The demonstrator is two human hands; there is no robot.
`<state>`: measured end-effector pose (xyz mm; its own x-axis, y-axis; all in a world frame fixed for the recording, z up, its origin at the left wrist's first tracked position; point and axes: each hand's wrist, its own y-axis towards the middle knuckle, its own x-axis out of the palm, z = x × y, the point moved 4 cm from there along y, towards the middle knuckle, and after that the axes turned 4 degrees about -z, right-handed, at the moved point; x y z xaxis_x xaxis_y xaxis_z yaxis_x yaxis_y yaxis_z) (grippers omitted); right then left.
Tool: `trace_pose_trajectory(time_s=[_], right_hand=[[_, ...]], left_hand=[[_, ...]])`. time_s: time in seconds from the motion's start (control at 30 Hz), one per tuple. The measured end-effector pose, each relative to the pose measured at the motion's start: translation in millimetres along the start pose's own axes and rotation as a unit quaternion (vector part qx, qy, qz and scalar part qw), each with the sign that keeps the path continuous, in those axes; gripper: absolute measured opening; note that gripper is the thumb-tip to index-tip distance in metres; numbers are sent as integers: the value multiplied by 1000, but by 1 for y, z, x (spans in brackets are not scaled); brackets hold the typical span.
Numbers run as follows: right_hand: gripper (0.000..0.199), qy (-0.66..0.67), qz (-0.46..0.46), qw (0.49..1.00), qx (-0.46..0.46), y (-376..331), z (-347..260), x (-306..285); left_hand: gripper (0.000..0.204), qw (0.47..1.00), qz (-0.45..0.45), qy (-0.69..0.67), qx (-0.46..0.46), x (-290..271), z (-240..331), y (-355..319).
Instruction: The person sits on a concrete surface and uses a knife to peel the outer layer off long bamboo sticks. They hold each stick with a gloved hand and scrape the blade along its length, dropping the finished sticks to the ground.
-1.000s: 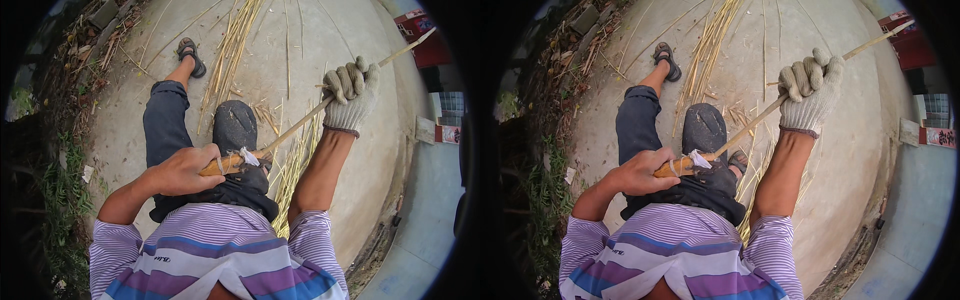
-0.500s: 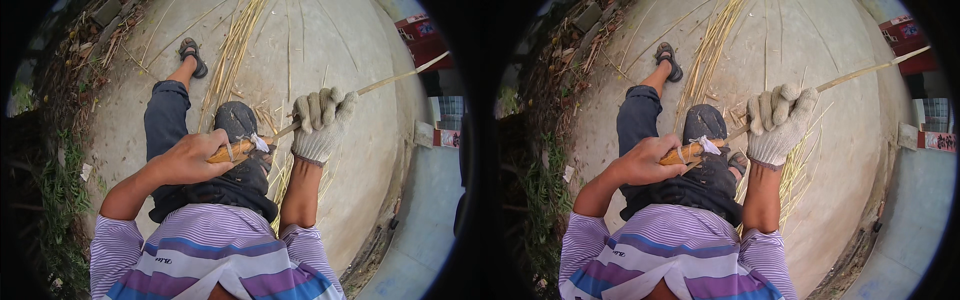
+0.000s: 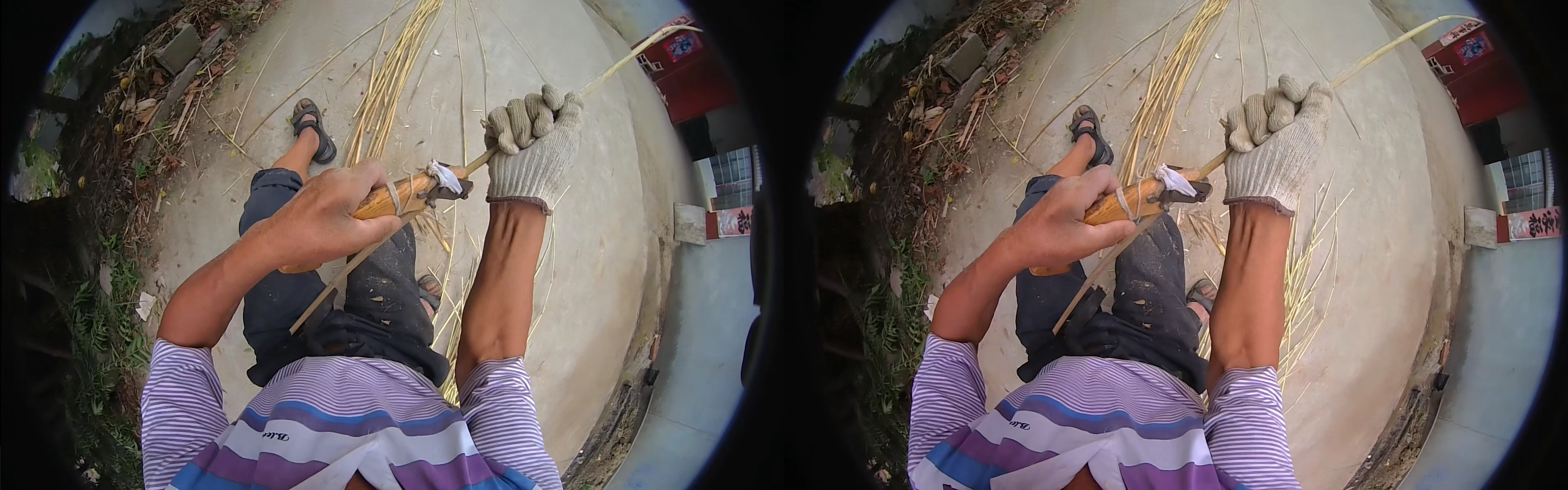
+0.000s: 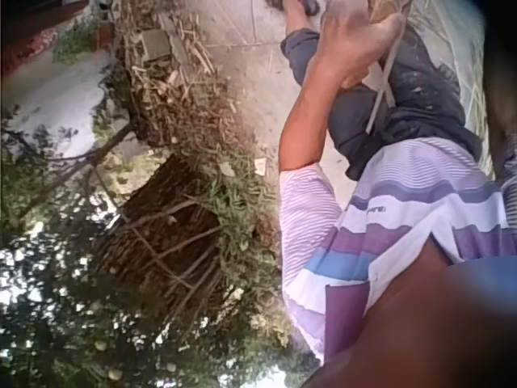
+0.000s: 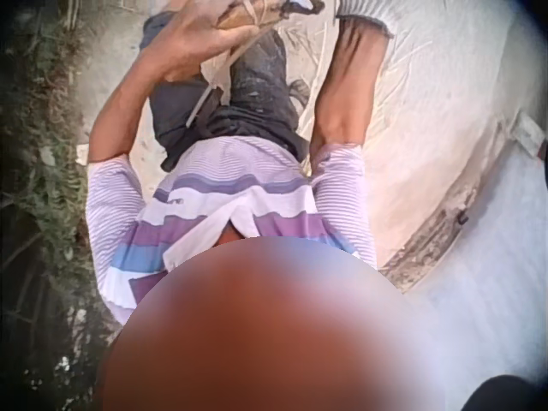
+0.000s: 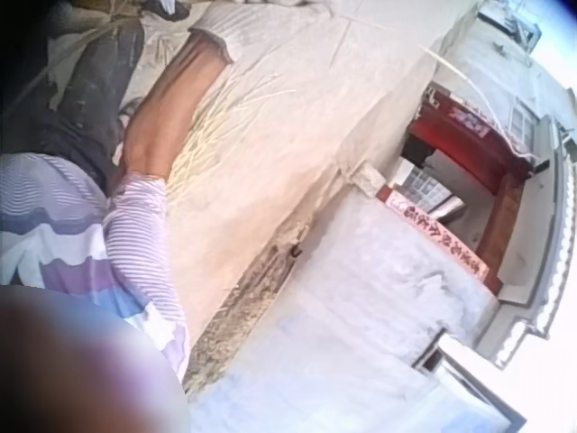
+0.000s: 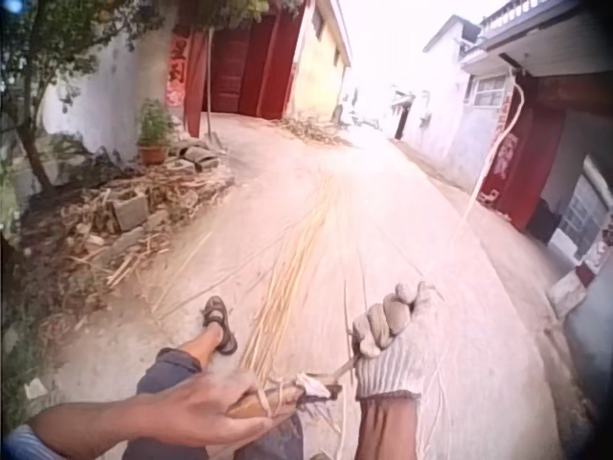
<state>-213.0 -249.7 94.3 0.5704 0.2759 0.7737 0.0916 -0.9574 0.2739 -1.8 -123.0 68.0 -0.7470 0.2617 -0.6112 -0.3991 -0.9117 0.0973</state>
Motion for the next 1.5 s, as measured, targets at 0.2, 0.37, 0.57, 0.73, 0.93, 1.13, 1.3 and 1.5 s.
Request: trace_pose_trajectory(time_s=[0.2, 0.37, 0.57, 0.73, 0.93, 1.13, 1.3, 1.5], right_hand=[[45, -441, 69, 894, -35, -13, -17, -3], [38, -520, 55, 848, 83, -90, 50, -25], [28, -725, -16, 684, 83, -94, 55, -49], [19, -814, -105, 554, 140, -222, 6, -73], [21, -812, -133, 481, 303, -407, -90, -97], [30, -677, 12, 610, 411, -351, -85, -114], [33, -696, -2, 653, 297, -190, -9, -110], [22, -798, -93, 542, 245, -206, 10, -120]], left_hand=[[27, 984, -34, -136, -107, -19, -3, 60], [24, 965, 14, -236, -109, -13, -8, 98], [21, 912, 82, -369, -157, 24, -41, 124], [18, 865, 170, -436, -181, 4, -79, 156], [17, 846, 213, -428, -238, 4, -167, 178], [12, 862, 98, -443, -224, 83, -111, 163], [19, 863, 69, -440, -236, 136, -61, 126], [22, 869, 22, -420, -262, 129, -77, 112]])
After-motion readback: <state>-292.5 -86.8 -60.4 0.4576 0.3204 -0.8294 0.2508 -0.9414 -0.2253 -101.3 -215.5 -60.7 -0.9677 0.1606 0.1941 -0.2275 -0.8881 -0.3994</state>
